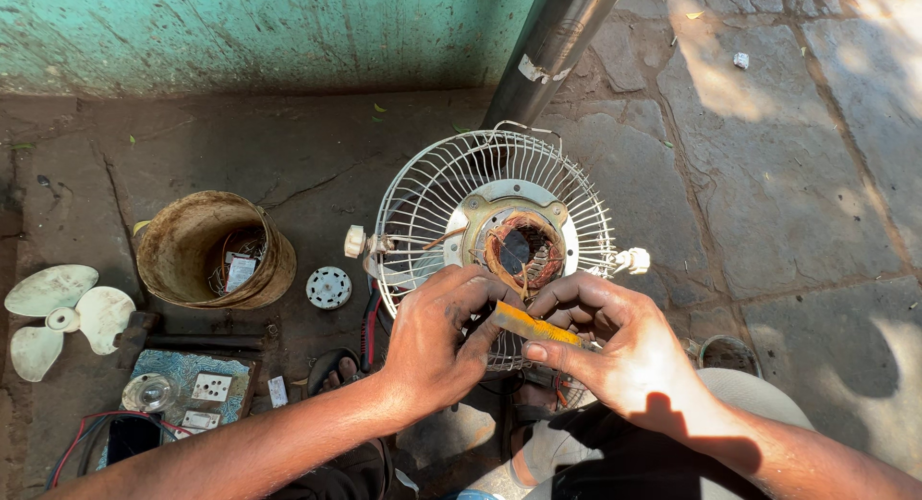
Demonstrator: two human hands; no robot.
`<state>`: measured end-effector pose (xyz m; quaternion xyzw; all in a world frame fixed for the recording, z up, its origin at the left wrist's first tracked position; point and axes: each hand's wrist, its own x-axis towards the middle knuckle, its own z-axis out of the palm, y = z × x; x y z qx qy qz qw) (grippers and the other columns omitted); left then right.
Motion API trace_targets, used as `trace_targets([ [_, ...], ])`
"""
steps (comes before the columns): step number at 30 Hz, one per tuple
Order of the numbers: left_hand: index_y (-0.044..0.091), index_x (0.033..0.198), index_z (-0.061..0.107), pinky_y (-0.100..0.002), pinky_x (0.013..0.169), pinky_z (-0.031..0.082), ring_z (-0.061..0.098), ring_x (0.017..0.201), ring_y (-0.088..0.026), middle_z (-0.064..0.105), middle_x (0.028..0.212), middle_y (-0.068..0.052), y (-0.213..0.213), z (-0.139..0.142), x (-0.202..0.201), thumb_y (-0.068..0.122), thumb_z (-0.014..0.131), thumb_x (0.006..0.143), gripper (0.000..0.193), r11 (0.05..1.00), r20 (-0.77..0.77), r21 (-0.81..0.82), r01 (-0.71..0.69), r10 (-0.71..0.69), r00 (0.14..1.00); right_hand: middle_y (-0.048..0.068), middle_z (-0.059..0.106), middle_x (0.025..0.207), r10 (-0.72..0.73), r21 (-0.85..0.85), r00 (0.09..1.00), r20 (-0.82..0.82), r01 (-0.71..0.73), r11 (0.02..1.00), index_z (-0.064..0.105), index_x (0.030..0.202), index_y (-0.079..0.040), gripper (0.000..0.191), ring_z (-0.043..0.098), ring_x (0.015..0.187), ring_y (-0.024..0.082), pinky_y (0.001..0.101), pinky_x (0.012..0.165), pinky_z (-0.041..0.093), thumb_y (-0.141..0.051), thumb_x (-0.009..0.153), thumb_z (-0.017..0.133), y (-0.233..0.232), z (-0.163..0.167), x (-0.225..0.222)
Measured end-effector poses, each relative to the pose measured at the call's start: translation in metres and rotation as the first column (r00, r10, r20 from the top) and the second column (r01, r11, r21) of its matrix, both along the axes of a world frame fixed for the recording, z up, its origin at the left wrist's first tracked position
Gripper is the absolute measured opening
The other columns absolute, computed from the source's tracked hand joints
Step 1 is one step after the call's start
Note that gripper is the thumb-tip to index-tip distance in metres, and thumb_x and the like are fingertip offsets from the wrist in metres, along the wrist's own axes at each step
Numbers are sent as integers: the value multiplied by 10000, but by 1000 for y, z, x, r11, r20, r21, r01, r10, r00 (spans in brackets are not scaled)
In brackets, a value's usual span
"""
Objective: The person repairs a disassembled electric fan motor while seated on the ground. They use a screwdriver and an abrasive stick on the copper windings, manipulate and route the winding wires by hand, and reposition the motor within the fan guard as they work.
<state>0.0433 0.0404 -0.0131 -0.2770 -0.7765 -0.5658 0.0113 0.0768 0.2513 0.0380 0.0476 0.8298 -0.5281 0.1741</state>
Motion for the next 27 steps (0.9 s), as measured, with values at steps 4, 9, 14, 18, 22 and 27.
trace_targets([
  [4,46,996,724,-392,672,523,672,837,-253,692,896,-83,1,2,0,6,722,803,197,1000,50,-25,-4,5,999,53,777,986,-12,-39,1000,-12,11,999,731,1044,-21,327,742,926,128,311,852,616,-39,741,853,5,0,1],
  [9,35,941,709,-410,671,483,640,795,-261,675,846,-88,3,3,-1,66,756,850,107,998,29,-49,-30,31,999,61,769,1024,-41,-128,998,-40,36,991,721,1076,-1,350,730,977,120,298,901,597,-16,747,839,13,0,3],
  [14,51,906,724,-392,700,507,661,812,-243,700,855,-69,3,4,-2,85,754,865,62,998,47,22,-53,52,998,91,752,952,-172,-179,970,-172,141,974,691,1162,2,373,690,827,105,253,696,553,-5,806,803,28,15,2],
  [18,49,905,724,-397,713,506,664,815,-244,702,850,-70,2,4,-1,85,749,866,58,999,63,23,-46,44,997,67,749,960,-178,-53,932,-317,170,984,696,1157,-9,323,677,815,82,230,697,551,-12,845,778,30,19,-3],
  [22,56,906,735,-396,701,506,664,822,-245,707,856,-64,3,3,-1,97,751,865,60,999,73,11,-36,35,997,51,772,968,-15,139,900,-436,84,987,739,1111,-21,269,720,821,83,226,703,584,-21,843,762,19,13,-7],
  [27,47,916,732,-407,724,504,662,850,-258,706,877,-70,3,1,0,102,748,872,73,999,6,26,-41,41,999,62,806,931,86,263,875,-477,48,964,757,1147,-27,267,754,779,81,229,691,593,-51,882,739,9,12,-13],
])
